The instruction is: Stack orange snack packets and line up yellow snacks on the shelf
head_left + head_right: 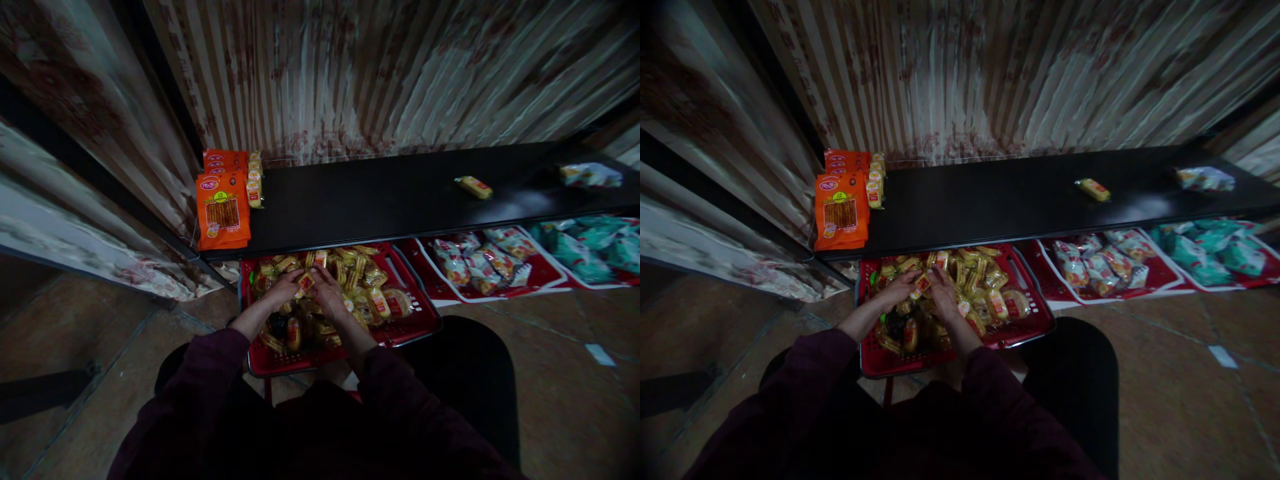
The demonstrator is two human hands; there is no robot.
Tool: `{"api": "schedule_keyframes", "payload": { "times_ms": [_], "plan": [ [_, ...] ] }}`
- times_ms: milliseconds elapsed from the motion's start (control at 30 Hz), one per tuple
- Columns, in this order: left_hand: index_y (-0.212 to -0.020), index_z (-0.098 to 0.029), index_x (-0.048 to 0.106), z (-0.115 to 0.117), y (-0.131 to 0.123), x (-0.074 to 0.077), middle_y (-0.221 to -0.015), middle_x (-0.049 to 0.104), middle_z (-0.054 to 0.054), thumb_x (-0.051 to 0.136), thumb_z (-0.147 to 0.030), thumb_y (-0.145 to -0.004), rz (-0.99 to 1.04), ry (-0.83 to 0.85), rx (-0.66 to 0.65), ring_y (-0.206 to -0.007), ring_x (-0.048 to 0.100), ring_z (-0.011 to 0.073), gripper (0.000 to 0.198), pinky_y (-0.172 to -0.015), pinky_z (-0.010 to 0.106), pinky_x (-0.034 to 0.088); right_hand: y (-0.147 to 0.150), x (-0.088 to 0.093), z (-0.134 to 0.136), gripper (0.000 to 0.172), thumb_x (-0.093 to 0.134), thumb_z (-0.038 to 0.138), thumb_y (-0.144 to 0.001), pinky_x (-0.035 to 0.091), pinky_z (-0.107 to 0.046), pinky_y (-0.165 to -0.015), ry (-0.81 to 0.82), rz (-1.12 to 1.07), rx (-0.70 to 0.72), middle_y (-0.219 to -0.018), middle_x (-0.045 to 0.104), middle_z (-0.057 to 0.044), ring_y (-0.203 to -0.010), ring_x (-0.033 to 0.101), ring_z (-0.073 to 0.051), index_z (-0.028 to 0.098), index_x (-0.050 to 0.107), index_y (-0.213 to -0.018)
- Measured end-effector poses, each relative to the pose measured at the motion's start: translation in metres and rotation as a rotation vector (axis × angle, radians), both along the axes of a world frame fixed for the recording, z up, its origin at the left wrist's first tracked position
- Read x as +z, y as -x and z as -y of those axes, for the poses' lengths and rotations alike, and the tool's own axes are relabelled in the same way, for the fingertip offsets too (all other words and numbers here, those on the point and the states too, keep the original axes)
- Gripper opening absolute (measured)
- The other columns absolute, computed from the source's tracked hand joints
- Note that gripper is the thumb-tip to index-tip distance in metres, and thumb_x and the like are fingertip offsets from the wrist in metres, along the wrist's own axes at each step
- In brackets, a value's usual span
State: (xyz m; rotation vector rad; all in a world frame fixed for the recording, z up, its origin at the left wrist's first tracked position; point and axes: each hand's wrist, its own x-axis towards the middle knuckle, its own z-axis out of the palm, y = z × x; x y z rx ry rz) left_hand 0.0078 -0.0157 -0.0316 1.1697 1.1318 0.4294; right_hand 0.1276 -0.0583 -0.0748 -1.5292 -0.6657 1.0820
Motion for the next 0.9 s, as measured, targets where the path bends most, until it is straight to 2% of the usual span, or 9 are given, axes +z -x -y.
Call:
{"api": "schedule_keyframes", "payload": {
  "times_ms": [67,167,333,400,467,567,667,767,900],
  "plan": [
    [-0.113,-0.019,0.065,-0.002,0.001,-0.002,-0.12,0.065,0.007,0.054,-0.004,-0.069,-0.015,0.02,0.032,-0.106,0.06,0.0188,0.047,-0.093,0.029,0.045,0.0,0.001,0.001,0.047,0.064,0.058,-0.069,0.054,-0.03,-0.067,0.02,-0.098,0.004,-0.098,0.069,-0.005,-0.082,0.066,-0.018,0.023,0.063,-0.1],
    [-0.104,-0.013,0.067,-0.007,0.001,-0.005,-0.111,0.067,0.011,0.057,-0.006,-0.07,-0.073,0.044,0.122,-0.096,0.063,0.0193,0.036,-0.087,0.029,0.048,0.0,0.0,0.003,0.044,0.068,0.059,-0.063,0.053,-0.029,-0.066,0.057,-0.124,0.025,-0.086,0.067,-0.004,-0.078,0.064,-0.017,0.021,0.062,-0.086],
    [-0.099,-0.014,0.065,-0.013,0.001,-0.013,-0.103,0.067,0.009,0.055,-0.005,-0.07,-0.066,0.057,0.342,-0.086,0.062,0.0156,0.032,-0.077,0.026,0.048,0.002,-0.012,0.005,0.047,0.069,0.061,-0.058,0.054,-0.03,-0.068,0.088,-0.145,-0.024,-0.086,0.063,-0.002,-0.078,0.063,-0.016,0.021,0.055,-0.079],
    [-0.099,-0.016,0.064,-0.014,0.002,-0.017,-0.096,0.067,0.006,0.056,-0.007,-0.071,-0.01,0.104,0.418,-0.082,0.061,0.0142,0.031,-0.074,0.024,0.048,0.004,-0.018,0.006,0.049,0.068,0.061,-0.058,0.055,-0.031,-0.067,0.085,-0.142,-0.048,-0.09,0.062,-0.002,-0.08,0.062,-0.016,0.021,0.053,-0.082],
    [-0.098,-0.017,0.063,-0.014,0.003,-0.021,-0.086,0.066,0.004,0.057,-0.01,-0.072,0.034,0.154,0.463,-0.077,0.061,0.0135,0.027,-0.07,0.023,0.047,0.006,-0.024,0.008,0.053,0.066,0.062,-0.059,0.054,-0.03,-0.064,0.083,-0.119,-0.07,-0.098,0.061,-0.003,-0.08,0.062,-0.016,0.022,0.054,-0.093],
    [-0.097,-0.018,0.061,-0.014,0.004,-0.027,-0.078,0.064,0.002,0.058,-0.014,-0.074,0.097,0.225,0.509,-0.071,0.059,0.0124,0.024,-0.068,0.023,0.046,0.009,-0.03,0.01,0.061,0.066,0.061,-0.059,0.052,-0.027,-0.059,0.082,-0.111,-0.087,-0.101,0.063,-0.004,-0.074,0.061,-0.014,0.023,0.055,-0.105],
    [-0.097,-0.017,0.06,-0.016,0.003,-0.03,-0.076,0.062,0.001,0.058,-0.014,-0.074,0.131,0.269,0.571,-0.07,0.058,0.0118,0.024,-0.068,0.023,0.045,0.01,-0.035,0.01,0.052,0.066,0.057,-0.061,0.051,-0.026,-0.056,0.091,-0.151,-0.095,-0.092,0.065,-0.003,-0.067,0.06,-0.014,0.022,0.057,-0.098],
    [-0.094,-0.017,0.06,-0.02,0.003,-0.032,-0.074,0.063,0.001,0.06,-0.014,-0.073,0.143,0.29,0.63,-0.071,0.059,0.0125,0.022,-0.069,0.025,0.045,0.01,-0.038,0.008,0.042,0.067,0.051,-0.062,0.051,-0.027,-0.056,0.108,-0.16,-0.116,-0.088,0.066,-0.002,-0.067,0.062,-0.015,0.022,0.058,-0.091],
    [-0.082,-0.016,0.061,-0.025,0.003,-0.034,-0.074,0.064,0.001,0.059,-0.014,-0.073,0.196,0.304,0.659,-0.076,0.06,0.0124,0.01,-0.074,0.025,0.046,0.007,-0.043,0.01,0.035,0.06,0.051,-0.069,0.051,-0.028,-0.055,0.059,-0.017,-0.048,-0.082,0.066,-0.001,-0.064,0.061,-0.015,0.021,0.058,-0.087]
  ]
}}
